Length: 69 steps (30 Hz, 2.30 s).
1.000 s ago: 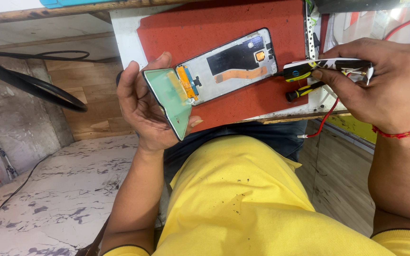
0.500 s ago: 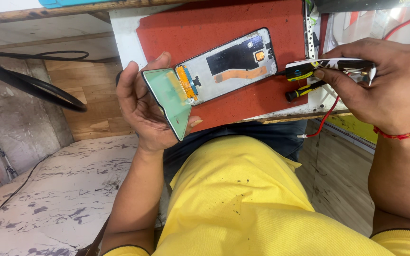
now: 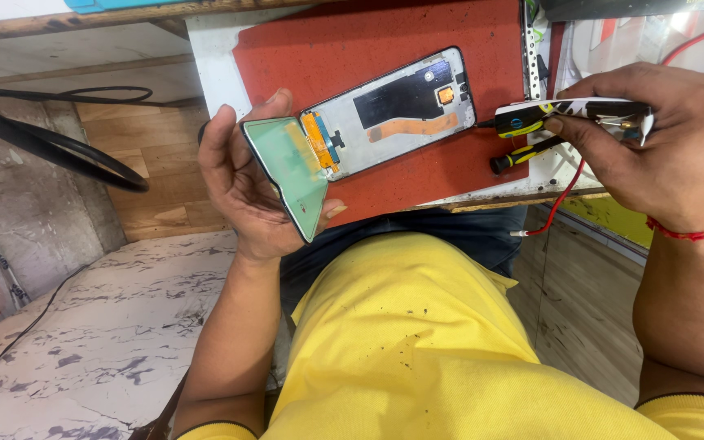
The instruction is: The person applies adhesive to the internal frame of a disassembled smartphone using a syringe. They then place a battery into the device and secure it by wrapping multiple rubber bands around the phone's exterior. Finally, the person wipes the back of the phone with a tissue.
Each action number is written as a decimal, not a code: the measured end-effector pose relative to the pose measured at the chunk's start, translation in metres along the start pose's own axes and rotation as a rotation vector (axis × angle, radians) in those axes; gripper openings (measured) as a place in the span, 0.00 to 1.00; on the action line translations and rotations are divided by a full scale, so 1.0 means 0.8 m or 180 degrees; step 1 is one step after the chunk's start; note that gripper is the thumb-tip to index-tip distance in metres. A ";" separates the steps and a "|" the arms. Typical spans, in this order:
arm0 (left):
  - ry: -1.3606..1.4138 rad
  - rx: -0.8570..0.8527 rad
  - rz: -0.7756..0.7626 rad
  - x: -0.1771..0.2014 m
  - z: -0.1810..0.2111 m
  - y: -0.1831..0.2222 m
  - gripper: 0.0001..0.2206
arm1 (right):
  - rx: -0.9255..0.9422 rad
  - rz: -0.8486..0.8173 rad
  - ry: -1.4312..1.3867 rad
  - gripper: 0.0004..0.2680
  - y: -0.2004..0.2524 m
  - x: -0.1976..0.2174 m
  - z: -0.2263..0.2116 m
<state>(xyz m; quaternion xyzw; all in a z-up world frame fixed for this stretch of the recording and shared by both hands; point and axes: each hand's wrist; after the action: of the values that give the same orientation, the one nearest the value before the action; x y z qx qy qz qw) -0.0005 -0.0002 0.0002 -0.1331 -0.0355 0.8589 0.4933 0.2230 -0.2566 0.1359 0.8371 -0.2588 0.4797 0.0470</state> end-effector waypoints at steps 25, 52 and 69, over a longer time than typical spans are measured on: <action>-0.0061 -0.0019 0.0034 0.000 0.002 0.001 0.50 | -0.0245 0.0573 -0.0343 0.07 0.043 -0.032 0.054; 0.0031 -0.0005 -0.0167 -0.003 0.017 -0.007 0.48 | 0.0132 0.0351 0.1197 0.17 0.029 -0.061 0.026; -0.2492 -0.0547 -0.0567 -0.046 0.061 -0.065 0.37 | 0.0433 0.0492 -0.0637 0.05 -0.073 -0.007 0.014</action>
<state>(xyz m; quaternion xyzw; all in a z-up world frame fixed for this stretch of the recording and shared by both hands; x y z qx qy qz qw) 0.0476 -0.0016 0.0638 0.1667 -0.3036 0.7925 0.5020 0.2575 -0.2077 0.1354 0.8595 -0.2927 0.4125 -0.0730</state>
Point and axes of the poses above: each hand's wrist, its own y-axis away from the middle knuckle, its own x-axis out of the back of the hand, z = x × y, and after that the axes turned 11 degrees about x, right-handed
